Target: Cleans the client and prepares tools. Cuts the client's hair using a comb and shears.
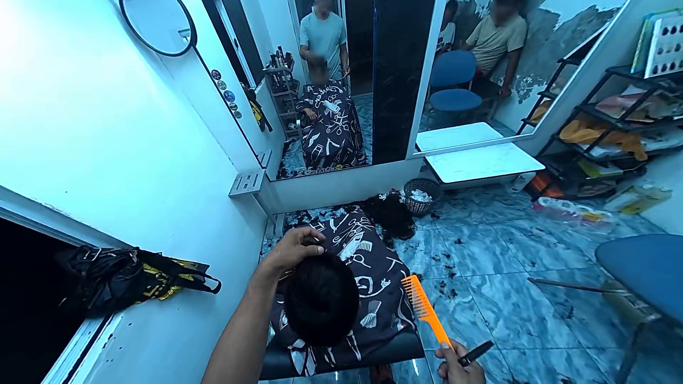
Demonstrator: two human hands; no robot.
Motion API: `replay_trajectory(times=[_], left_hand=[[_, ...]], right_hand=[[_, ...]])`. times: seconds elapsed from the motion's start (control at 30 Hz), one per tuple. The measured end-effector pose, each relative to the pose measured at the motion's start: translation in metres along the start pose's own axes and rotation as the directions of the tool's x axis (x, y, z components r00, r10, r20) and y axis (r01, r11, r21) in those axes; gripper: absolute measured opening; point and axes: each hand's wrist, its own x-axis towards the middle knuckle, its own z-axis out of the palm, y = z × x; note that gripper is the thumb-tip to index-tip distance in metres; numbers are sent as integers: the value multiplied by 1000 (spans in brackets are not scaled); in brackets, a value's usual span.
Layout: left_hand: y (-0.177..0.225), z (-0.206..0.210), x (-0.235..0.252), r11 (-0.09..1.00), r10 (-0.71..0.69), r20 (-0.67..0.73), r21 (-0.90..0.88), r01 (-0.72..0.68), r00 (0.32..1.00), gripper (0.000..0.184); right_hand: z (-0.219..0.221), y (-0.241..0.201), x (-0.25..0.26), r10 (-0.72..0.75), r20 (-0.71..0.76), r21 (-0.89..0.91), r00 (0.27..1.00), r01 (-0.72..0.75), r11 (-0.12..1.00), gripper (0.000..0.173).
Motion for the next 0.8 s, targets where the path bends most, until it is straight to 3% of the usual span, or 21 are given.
replay_trajectory(times=[0.07, 0.13, 0.2, 0.27, 0.3, 0.37, 0.47, 0.53, 0.6, 0.67, 0.73, 0.8], left_hand=[[11, -8, -9, 999, 33, -148, -21, -37, 988, 28], [8, -23, -18, 996, 20, -356, -71, -48, 934, 28], [-14, -31, -37, 990, -84, -547, -144, 5, 833, 31], [-38, -25, -49, 975, -219, -607, -170, 145, 764, 38], [-48, -16, -54, 951, -310, -540, -176, 255, 783, 55], [-67, 7, -53, 890, -452, -343, -231, 393, 823, 83], [-75, 28, -51, 862, -426, -231, -398, 314, 875, 84], [-76, 27, -46, 862, -305, -190, -472, 186, 933, 79], [-78, 20, -31, 853, -209, -151, -512, 104, 966, 78], [-78, 18, -25, 875, -221, -137, -465, 134, 966, 72], [-69, 17, -20, 924, -224, -128, -344, 169, 966, 56], [-58, 17, -11, 924, -253, -113, -322, 205, 961, 45]], right_hand=[[-1, 5, 7, -16, -17, 5, 1000, 16, 1000, 26], [-3, 9, 15, -61, -34, 2, 998, 61, 998, 27], [-2, 6, 13, -146, -14, -36, 989, 146, 989, 28], [13, -18, 13, -345, 68, -58, 936, 349, 935, 31], [23, -33, 12, -483, 121, -67, 867, 493, 868, 31], [46, -65, 13, -729, 219, -79, 648, 757, 649, 30], [79, -110, 13, -857, 386, -83, 341, 938, 336, 24], [95, -128, 14, -835, 482, -116, 265, 964, 239, 26], [102, -137, 25, -792, 528, -222, 308, 950, 221, 27], [94, -125, 38, -707, 502, -381, 497, 862, 335, 29], [75, -104, 54, -537, 425, -444, 728, 685, 577, 33], [65, -90, 69, -275, 354, -303, 894, 388, 870, 31]])
